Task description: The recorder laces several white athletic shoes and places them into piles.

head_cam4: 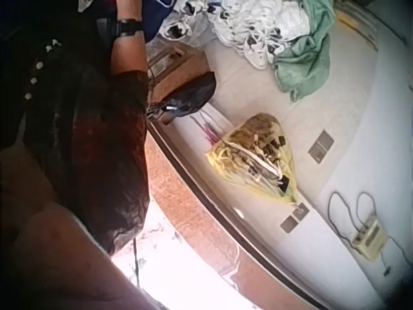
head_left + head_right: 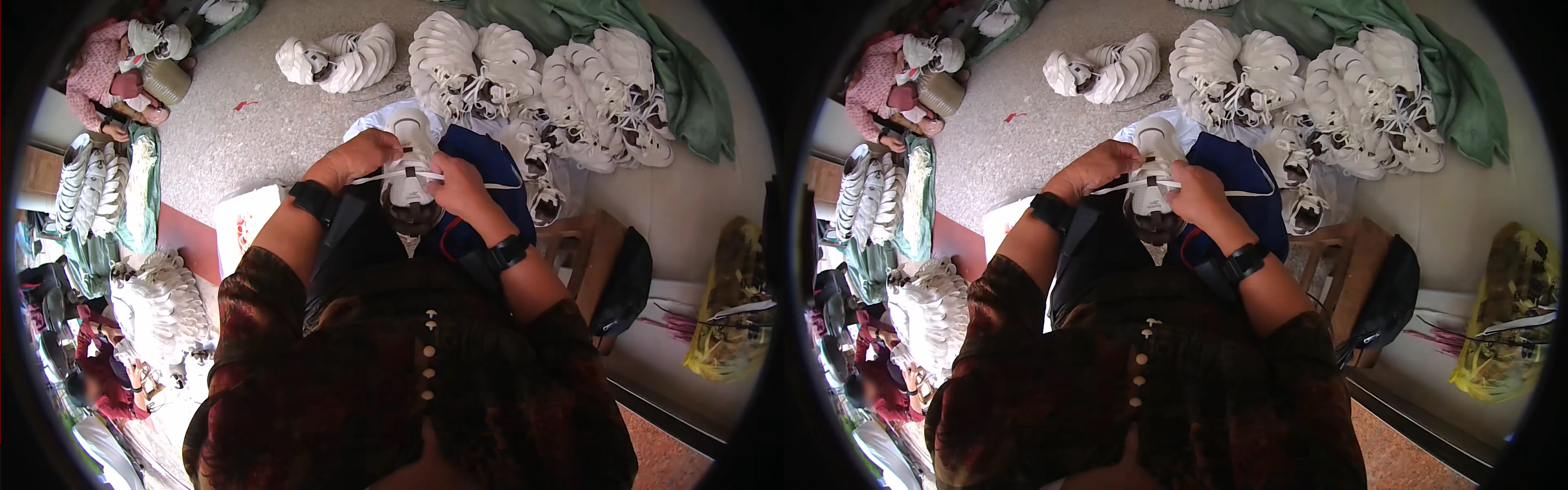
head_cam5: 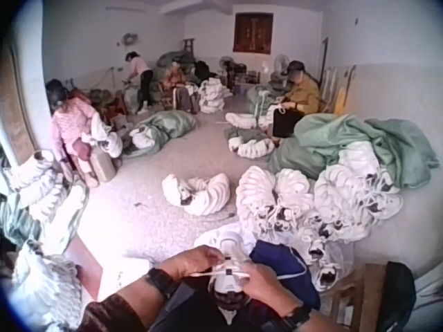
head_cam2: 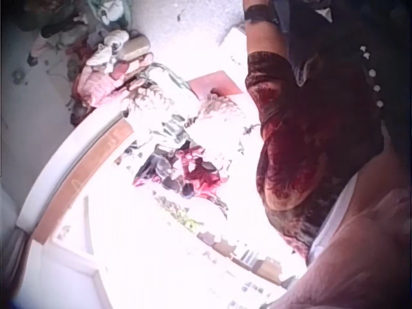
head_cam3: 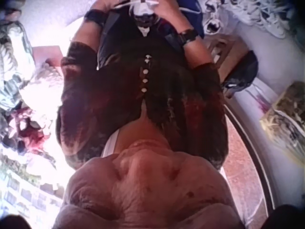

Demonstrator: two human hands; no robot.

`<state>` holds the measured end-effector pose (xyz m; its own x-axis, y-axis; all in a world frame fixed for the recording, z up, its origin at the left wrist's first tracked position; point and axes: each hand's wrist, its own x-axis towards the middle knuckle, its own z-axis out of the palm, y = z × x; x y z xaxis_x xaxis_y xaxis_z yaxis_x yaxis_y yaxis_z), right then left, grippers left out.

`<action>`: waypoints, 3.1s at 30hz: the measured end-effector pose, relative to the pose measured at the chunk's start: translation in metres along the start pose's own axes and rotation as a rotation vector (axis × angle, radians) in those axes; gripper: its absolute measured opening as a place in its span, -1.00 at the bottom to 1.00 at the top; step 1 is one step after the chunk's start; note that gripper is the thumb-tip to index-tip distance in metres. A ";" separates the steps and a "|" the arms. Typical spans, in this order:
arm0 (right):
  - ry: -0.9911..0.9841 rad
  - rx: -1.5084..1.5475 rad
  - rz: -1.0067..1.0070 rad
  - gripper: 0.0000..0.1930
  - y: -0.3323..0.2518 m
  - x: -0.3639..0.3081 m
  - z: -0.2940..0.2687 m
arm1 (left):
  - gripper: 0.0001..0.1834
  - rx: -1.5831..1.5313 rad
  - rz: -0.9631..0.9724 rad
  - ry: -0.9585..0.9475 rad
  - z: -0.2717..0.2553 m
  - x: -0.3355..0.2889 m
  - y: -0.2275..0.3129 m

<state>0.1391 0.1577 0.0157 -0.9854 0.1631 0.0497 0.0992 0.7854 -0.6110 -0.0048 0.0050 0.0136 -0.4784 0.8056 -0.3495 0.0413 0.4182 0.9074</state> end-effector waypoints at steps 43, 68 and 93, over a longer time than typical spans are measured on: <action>0.243 -0.084 -0.164 -0.80 0.036 -0.045 -0.052 | -0.84 0.654 0.455 0.501 0.045 -0.066 -0.013; -0.390 0.480 0.242 -0.84 0.001 0.036 -0.016 | -0.90 0.524 0.208 0.572 0.016 -0.036 -0.018; -0.016 -0.560 -0.767 -0.95 0.009 -0.006 -0.010 | -0.92 0.089 0.225 0.306 0.009 -0.040 -0.024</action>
<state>0.1472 0.1697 0.0183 -0.8106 -0.5214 0.2667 -0.5282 0.8476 0.0517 0.0214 -0.0333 0.0031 -0.6874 0.7248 -0.0465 0.2444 0.2911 0.9250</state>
